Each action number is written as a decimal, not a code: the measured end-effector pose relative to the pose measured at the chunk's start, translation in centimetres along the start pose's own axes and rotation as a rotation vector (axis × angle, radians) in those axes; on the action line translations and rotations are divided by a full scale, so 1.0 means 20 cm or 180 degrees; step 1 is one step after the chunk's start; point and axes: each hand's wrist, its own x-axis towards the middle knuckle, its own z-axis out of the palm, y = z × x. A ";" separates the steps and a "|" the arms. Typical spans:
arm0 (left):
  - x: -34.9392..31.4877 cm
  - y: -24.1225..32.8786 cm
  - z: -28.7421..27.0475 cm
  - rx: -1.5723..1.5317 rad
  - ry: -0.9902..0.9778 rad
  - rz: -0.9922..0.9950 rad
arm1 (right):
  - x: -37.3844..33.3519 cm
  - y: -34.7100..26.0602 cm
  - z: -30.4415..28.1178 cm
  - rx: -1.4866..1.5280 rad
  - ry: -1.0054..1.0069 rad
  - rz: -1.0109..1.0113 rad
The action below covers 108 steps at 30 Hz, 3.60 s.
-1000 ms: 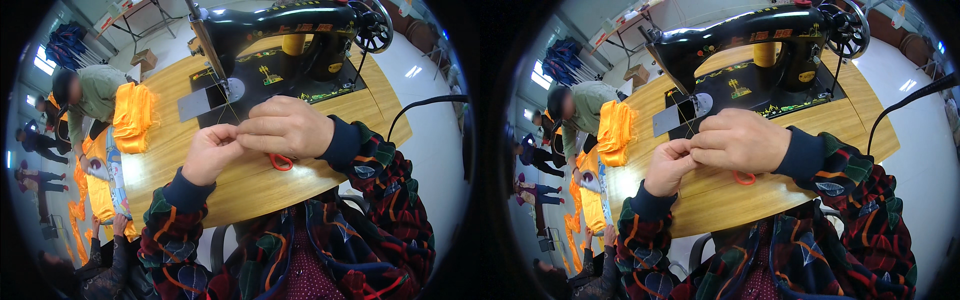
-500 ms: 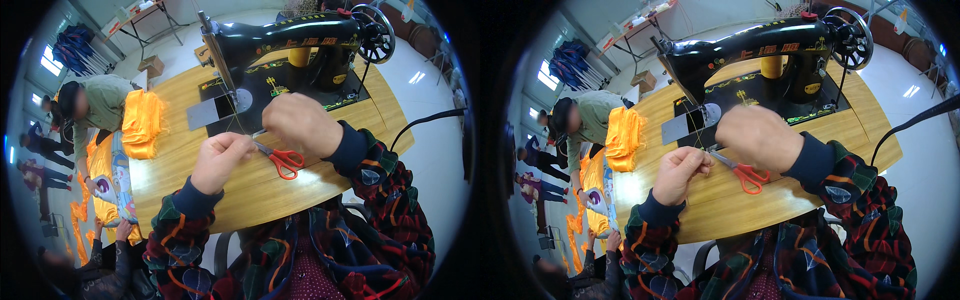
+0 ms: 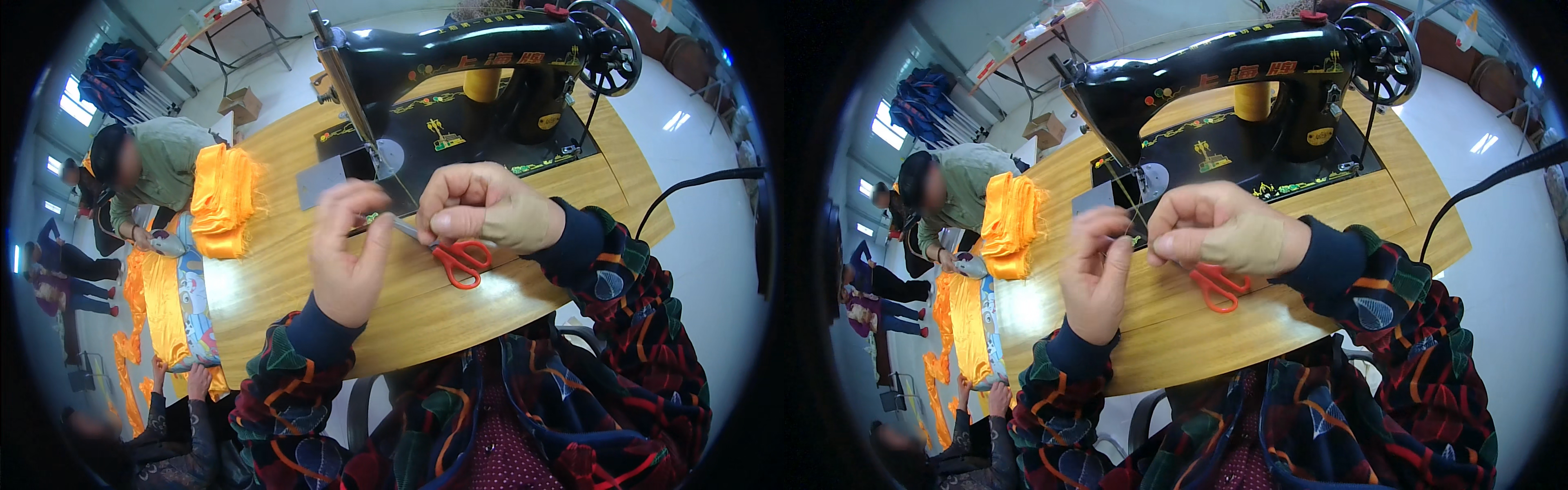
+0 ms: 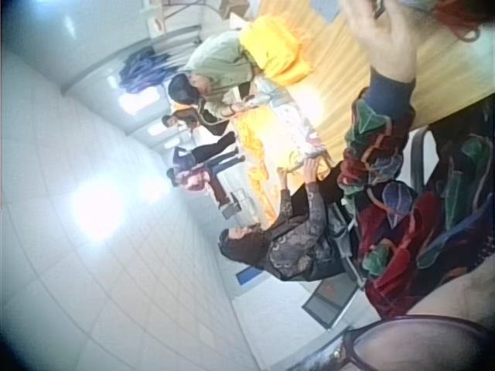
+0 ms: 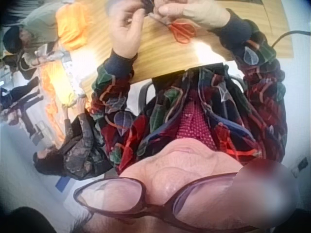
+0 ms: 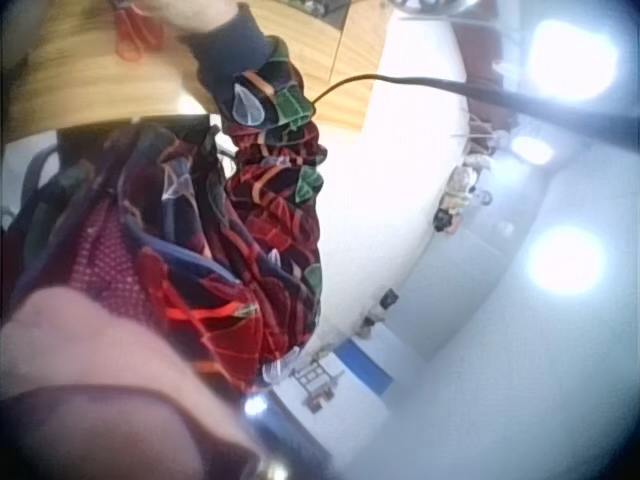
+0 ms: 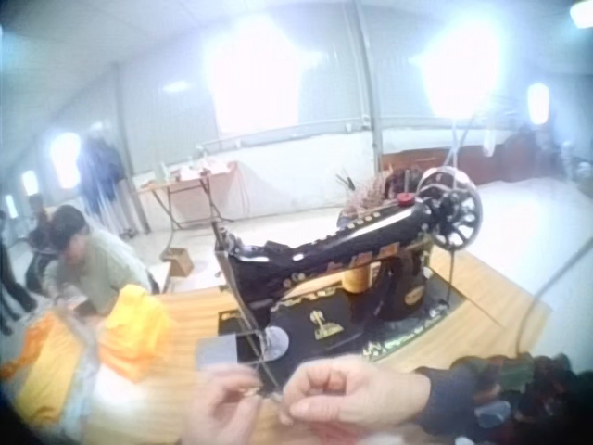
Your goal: The person opens a small red packet, removes a sewing needle, and threads it with yellow thread. They then insert the threaded needle into the sewing machine and pull the thread through the machine's tension assembly.
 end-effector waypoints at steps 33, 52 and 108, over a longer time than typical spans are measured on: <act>-0.04 -0.01 0.00 -0.1633 0.0128 -0.1139 | 0.01 0.02 0.03 0.0091 0.0508 0.0254; -0.05 -0.03 0.01 -0.2172 0.0001 -0.0954 | 0.03 0.06 0.02 -0.0093 0.0554 0.0179; -0.04 0.00 0.04 -0.1968 -0.0042 -0.1404 | 0.03 0.10 0.02 0.0074 0.0495 0.0365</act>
